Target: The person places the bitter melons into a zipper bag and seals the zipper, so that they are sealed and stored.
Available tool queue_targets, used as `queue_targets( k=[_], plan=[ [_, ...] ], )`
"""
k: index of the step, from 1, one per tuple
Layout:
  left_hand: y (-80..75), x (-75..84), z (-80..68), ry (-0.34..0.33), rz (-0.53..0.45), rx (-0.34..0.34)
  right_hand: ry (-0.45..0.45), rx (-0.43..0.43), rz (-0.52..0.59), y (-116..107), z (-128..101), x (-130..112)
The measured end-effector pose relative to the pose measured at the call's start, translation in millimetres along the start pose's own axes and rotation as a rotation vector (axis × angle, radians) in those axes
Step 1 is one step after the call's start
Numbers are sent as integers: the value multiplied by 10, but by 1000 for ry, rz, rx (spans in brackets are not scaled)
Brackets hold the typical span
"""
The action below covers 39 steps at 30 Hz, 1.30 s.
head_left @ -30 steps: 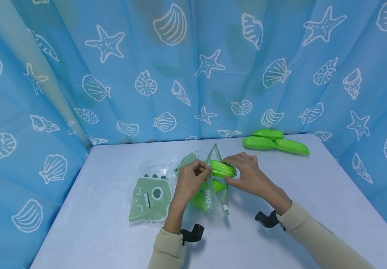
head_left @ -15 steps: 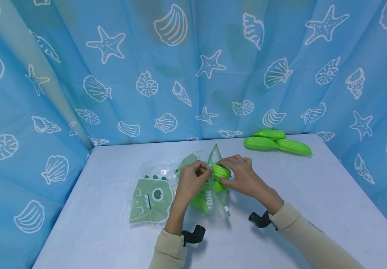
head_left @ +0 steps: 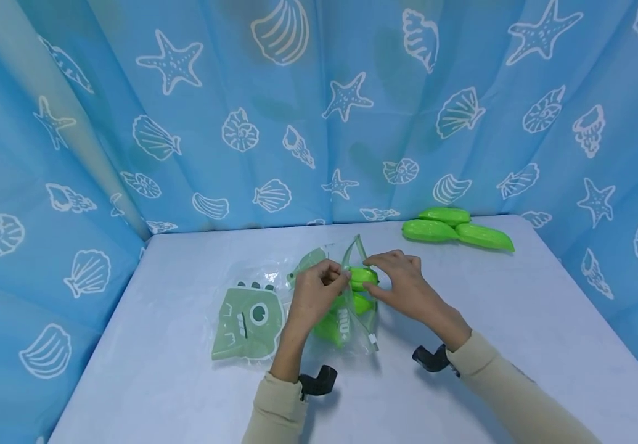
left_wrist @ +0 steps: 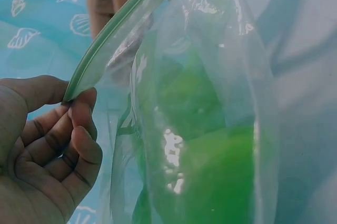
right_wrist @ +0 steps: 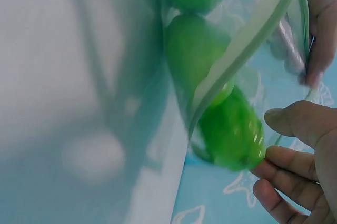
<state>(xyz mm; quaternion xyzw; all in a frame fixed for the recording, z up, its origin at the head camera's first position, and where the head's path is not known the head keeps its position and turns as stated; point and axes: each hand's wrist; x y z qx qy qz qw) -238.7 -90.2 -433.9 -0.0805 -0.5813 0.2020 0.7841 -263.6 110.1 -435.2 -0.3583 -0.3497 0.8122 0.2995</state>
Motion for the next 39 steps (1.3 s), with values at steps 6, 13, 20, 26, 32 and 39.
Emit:
queue_targets(
  k=[6,13,20,26,32,39],
  plan=[
    [-5,-7,10,-7,4,6,41,23,-2,-103,-84,197],
    [8,7,-5,-26,8,6,76,67,-64,-276,-121,551],
    [21,5,-19,-42,18,0,133,63,-125,-407,-156,875],
    [46,-1,-26,-52,12,-5,166,49,-193,-521,-199,1195],
    [43,-14,-37,-44,12,0,199,83,-251,-646,-132,1561],
    [11,-1,-27,-16,11,9,259,74,-304,-801,10,1956]
  ],
)
Point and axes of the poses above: each hand's wrist, its own z-axis towards the middle knuckle, its own y-axis out of the palm, x = y × z, and after that the axes turned 12 degrees about x, right-handed
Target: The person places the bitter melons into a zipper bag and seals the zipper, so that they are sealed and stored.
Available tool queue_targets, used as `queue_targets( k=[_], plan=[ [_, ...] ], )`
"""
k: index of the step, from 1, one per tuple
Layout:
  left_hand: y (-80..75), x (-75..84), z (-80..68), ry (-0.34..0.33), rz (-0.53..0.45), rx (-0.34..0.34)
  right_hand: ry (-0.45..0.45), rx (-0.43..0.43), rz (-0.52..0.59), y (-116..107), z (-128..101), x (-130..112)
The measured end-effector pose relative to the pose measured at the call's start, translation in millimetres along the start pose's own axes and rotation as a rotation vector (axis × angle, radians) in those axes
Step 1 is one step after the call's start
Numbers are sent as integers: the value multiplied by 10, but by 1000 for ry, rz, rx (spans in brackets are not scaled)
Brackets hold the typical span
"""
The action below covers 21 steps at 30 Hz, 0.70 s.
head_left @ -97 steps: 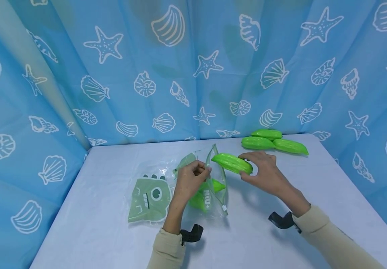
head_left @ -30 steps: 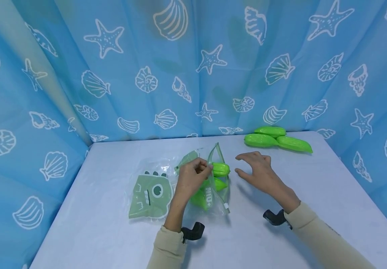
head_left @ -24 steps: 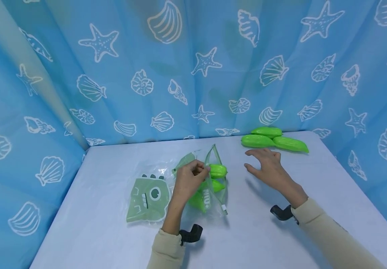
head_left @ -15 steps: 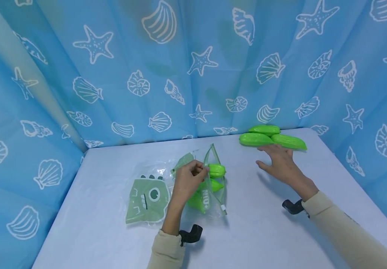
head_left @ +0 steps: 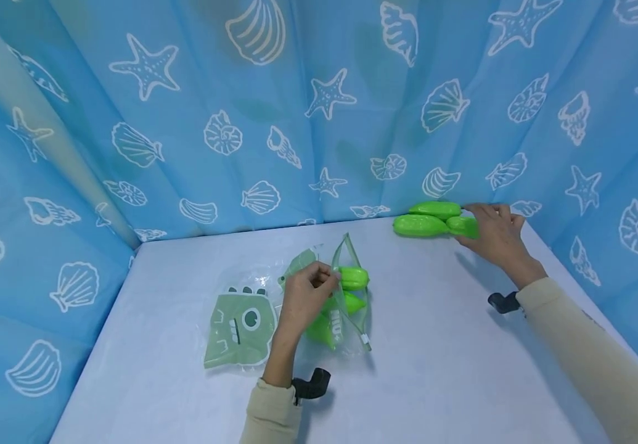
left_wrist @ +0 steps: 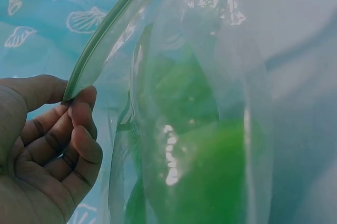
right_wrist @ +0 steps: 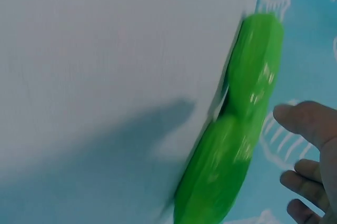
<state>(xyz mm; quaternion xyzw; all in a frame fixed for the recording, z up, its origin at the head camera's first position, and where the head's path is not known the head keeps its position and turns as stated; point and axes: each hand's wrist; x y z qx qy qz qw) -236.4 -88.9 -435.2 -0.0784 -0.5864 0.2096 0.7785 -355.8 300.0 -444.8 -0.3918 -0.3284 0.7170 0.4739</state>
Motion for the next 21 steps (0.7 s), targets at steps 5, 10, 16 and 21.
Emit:
queue_targets(
  k=[5,10,16,21],
  plan=[
    [15,8,7,0,15,9,43,-110,-33,0,99,298],
    [17,-8,9,-24,21,2,71,-193,-94,62,140,495],
    [26,-29,-2,-48,24,9,84,-206,-94,103,158,601],
    [39,-44,9,-54,32,9,96,-186,-118,113,177,636]
  ],
)
Point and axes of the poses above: each hand's wrist, its own z-axis towards the middle knuckle, its own y-axis out of the palm, x = y × z, and after that the axes turned 12 degrees about x, right-handed
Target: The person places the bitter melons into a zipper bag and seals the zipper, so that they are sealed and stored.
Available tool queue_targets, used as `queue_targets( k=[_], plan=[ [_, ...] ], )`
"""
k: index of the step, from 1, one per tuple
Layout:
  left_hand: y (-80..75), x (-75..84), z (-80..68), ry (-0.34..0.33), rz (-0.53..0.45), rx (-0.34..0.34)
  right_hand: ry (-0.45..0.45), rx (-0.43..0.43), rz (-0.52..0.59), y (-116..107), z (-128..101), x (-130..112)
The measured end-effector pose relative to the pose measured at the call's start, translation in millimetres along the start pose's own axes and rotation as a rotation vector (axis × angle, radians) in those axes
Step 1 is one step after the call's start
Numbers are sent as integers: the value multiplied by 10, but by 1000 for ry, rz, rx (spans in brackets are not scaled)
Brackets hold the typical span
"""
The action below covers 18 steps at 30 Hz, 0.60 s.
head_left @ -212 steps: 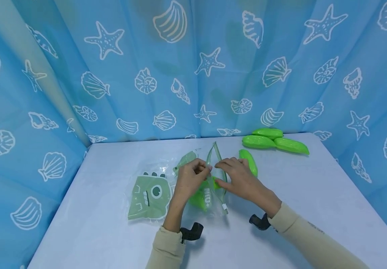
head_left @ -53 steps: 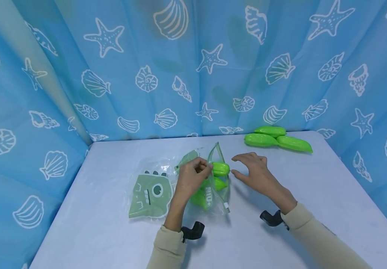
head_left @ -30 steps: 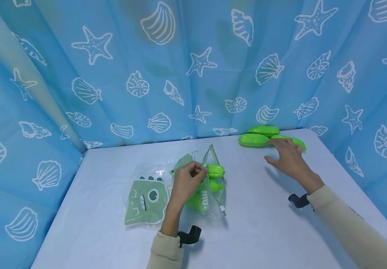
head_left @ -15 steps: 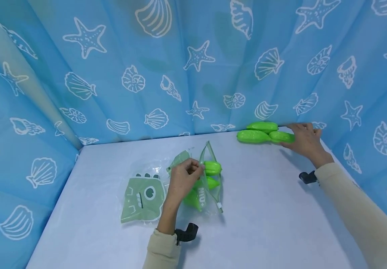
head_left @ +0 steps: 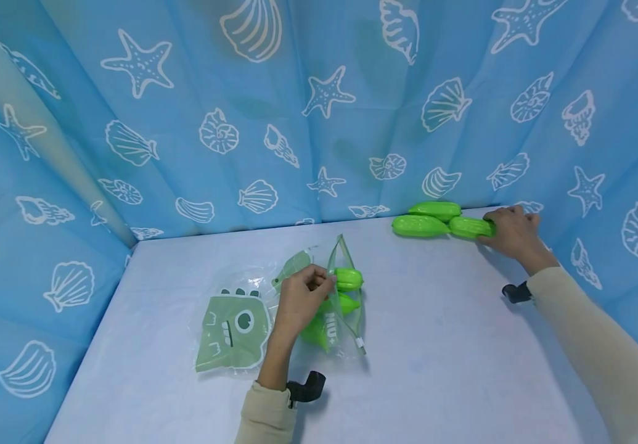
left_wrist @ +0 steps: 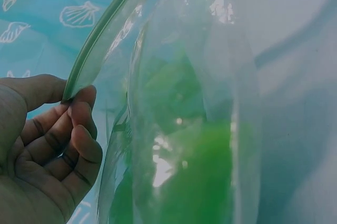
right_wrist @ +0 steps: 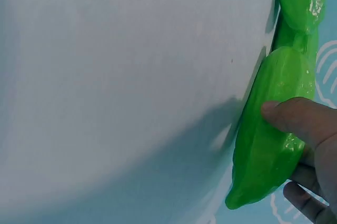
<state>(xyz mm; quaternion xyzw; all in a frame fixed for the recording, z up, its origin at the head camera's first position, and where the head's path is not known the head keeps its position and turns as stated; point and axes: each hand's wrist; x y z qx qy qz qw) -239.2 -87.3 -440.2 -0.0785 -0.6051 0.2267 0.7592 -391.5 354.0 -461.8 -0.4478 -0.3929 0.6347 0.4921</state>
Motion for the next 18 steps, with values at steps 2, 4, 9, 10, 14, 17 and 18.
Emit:
queue_targets(
  k=[2,4,9,10,14,17,18],
  plan=[
    [2,-10,2,2,-1,2,-10,26,-8,-19,-17,22],
    [-1,-18,-1,2,-4,4,-24,50,-20,-56,-53,41],
    [-20,-29,-8,3,-38,5,-37,104,-34,-204,-173,40],
    [-27,-28,-5,1,-46,7,-38,114,-30,-238,-195,27],
    [-64,-20,8,-5,-54,12,-44,148,2,-358,-271,-50],
    [-98,-25,9,-12,-44,17,-56,173,27,-434,-333,-143],
    [-109,-29,8,-13,-43,19,-66,188,34,-456,-356,-185]
  ],
)
Point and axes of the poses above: each hand's wrist, its own z-axis towards the middle knuckle, its own y-axis out of the palm, x = y × z, and after that the axes turned 12 degrees about x, right-handed
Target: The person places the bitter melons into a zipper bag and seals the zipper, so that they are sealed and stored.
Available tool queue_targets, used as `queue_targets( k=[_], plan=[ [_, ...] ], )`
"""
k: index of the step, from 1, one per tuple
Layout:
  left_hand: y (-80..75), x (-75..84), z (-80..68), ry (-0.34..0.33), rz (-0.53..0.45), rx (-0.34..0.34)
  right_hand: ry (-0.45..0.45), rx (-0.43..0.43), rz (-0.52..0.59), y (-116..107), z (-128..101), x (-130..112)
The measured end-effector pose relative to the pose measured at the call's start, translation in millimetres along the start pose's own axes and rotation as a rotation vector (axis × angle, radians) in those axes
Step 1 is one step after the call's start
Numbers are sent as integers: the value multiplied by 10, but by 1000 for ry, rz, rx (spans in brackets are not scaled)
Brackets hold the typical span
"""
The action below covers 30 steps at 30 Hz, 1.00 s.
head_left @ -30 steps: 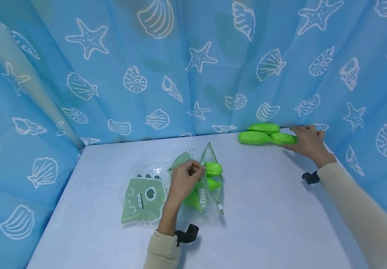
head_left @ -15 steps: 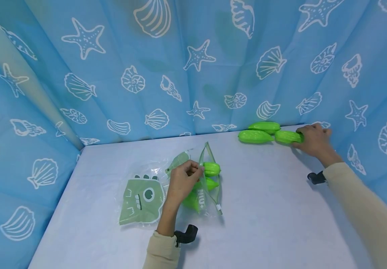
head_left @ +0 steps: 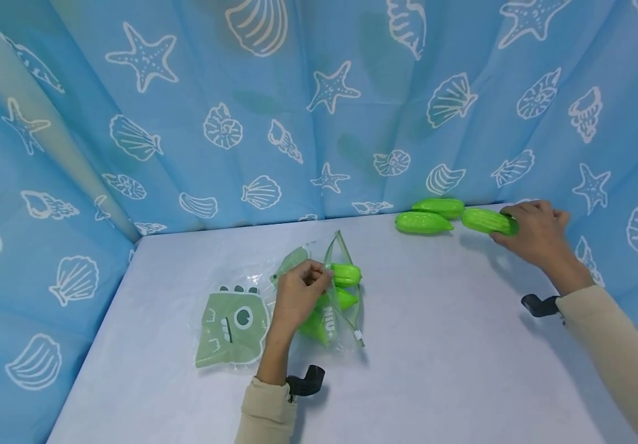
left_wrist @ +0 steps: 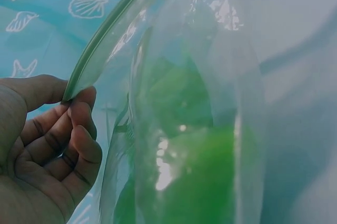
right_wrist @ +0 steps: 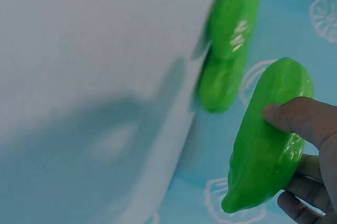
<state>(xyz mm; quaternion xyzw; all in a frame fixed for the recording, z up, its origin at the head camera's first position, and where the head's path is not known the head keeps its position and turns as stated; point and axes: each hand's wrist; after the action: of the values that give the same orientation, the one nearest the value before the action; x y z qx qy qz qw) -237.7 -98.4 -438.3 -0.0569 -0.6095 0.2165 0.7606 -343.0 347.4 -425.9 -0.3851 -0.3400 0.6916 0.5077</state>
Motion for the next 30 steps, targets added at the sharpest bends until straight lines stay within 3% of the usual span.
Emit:
queue_targets(
  k=[11,19,30],
  plan=[
    [-1,-16,8,19,-17,8,-167,129,64,-186,-93,-640],
    [24,-60,-2,1,6,-1,-272,121,134,-117,-93,-1064],
    [49,-31,23,27,19,7,-422,134,184,32,30,-1538]
  ],
)
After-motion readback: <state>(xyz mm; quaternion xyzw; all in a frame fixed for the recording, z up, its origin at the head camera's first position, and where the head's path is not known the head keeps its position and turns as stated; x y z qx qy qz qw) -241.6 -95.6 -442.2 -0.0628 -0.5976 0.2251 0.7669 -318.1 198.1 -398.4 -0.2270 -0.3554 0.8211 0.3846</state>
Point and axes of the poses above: each hand's wrist, its own z-axis towards the middle knuckle, its own y-axis out of the palm, x = y × z, and after that the axes turned 12 degrees about x, right-handed
